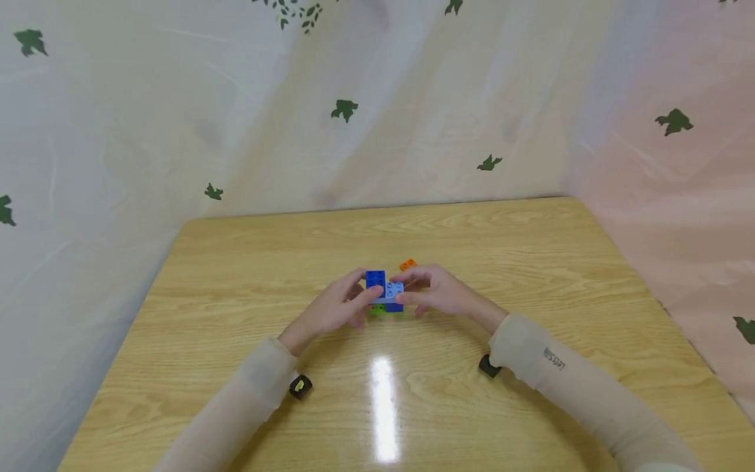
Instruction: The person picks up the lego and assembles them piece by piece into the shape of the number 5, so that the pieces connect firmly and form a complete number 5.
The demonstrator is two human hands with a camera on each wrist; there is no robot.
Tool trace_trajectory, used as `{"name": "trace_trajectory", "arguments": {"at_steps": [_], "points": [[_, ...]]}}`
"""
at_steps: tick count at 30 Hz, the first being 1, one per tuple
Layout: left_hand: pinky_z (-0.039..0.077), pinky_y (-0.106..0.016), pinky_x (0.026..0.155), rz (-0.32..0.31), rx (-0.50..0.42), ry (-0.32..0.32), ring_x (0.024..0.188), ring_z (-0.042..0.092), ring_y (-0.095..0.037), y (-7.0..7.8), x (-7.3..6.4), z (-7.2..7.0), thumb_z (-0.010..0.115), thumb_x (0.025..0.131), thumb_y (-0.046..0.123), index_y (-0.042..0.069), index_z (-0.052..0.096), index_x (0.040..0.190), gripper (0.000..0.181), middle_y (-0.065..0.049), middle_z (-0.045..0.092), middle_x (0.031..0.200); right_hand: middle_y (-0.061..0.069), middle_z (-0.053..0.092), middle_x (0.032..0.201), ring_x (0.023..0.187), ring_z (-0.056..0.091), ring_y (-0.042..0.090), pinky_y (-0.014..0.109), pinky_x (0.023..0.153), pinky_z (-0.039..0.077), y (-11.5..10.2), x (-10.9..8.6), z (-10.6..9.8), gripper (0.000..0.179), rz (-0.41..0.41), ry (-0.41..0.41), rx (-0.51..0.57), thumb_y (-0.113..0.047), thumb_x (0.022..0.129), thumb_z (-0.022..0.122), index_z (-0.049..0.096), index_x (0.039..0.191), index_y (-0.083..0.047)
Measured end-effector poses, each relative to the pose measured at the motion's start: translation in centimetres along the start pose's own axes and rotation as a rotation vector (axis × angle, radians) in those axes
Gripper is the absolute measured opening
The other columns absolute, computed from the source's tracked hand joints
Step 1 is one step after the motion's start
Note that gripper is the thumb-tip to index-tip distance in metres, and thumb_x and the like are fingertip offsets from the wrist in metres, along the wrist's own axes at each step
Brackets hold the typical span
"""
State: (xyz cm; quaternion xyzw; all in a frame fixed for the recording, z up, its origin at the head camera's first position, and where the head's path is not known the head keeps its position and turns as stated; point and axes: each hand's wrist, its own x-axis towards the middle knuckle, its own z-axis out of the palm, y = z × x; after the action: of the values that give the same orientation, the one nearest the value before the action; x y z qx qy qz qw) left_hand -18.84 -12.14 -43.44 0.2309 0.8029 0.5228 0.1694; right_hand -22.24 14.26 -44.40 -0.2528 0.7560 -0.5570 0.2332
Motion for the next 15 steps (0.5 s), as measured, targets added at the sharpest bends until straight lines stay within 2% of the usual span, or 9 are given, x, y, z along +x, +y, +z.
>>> {"name": "trace_trajectory", "arguments": {"at_steps": [4, 6, 8, 11, 15], "points": [[0.059, -0.040, 0.057, 0.064, 0.055, -0.018, 0.068, 0.067, -0.030, -0.6, 0.0, 0.1, 0.061, 0.104, 0.031, 0.011, 0.051, 0.130, 0.034, -0.016, 0.068, 0.095, 0.010, 0.065, 0.124, 0.105, 0.066, 0.030, 0.048, 0.069, 0.062, -0.1, 0.0, 0.0, 0.040, -0.004, -0.004, 0.004, -0.022, 0.096, 0.073, 0.064, 0.132, -0.007], [0.060, -0.040, 0.057, 0.063, 0.044, -0.036, 0.071, 0.067, -0.030, -0.6, 0.1, -0.1, 0.063, 0.103, 0.031, 0.012, 0.051, 0.131, 0.036, -0.015, 0.068, 0.099, 0.010, 0.065, 0.124, 0.104, 0.066, 0.030, 0.048, 0.069, 0.062, -0.1, 0.0, 0.0, 0.040, -0.006, -0.002, 0.003, -0.021, 0.096, 0.073, 0.064, 0.132, -0.006], [0.060, -0.040, 0.059, 0.047, 0.038, -0.055, 0.074, 0.068, -0.031, -0.4, 0.2, -0.4, 0.064, 0.102, 0.032, 0.014, 0.052, 0.132, 0.037, -0.016, 0.067, 0.102, 0.011, 0.065, 0.123, 0.103, 0.066, 0.030, 0.048, 0.069, 0.062, -0.1, 0.0, 0.0, 0.040, -0.007, 0.001, 0.000, -0.020, 0.097, 0.073, 0.064, 0.132, -0.006], [0.061, -0.042, 0.063, -0.013, -0.018, -0.082, 0.082, 0.069, -0.033, 0.0, 0.3, -0.8, 0.063, 0.102, 0.038, 0.014, 0.052, 0.136, 0.043, -0.018, 0.066, 0.106, 0.012, 0.065, 0.124, 0.104, 0.066, 0.031, 0.048, 0.069, 0.062, 0.0, 0.0, 0.0, 0.039, -0.009, -0.002, 0.002, -0.019, 0.097, 0.072, 0.063, 0.132, -0.005], [0.062, -0.044, 0.069, -0.110, -0.078, -0.066, 0.091, 0.067, -0.036, 0.5, 0.2, -1.0, 0.052, 0.103, 0.054, 0.017, 0.053, 0.134, 0.048, -0.020, 0.066, 0.108, 0.012, 0.064, 0.122, 0.104, 0.066, 0.031, 0.048, 0.070, 0.062, 0.0, 0.0, 0.0, 0.041, 0.003, -0.007, 0.008, -0.022, 0.097, 0.073, 0.063, 0.132, -0.006]]}}
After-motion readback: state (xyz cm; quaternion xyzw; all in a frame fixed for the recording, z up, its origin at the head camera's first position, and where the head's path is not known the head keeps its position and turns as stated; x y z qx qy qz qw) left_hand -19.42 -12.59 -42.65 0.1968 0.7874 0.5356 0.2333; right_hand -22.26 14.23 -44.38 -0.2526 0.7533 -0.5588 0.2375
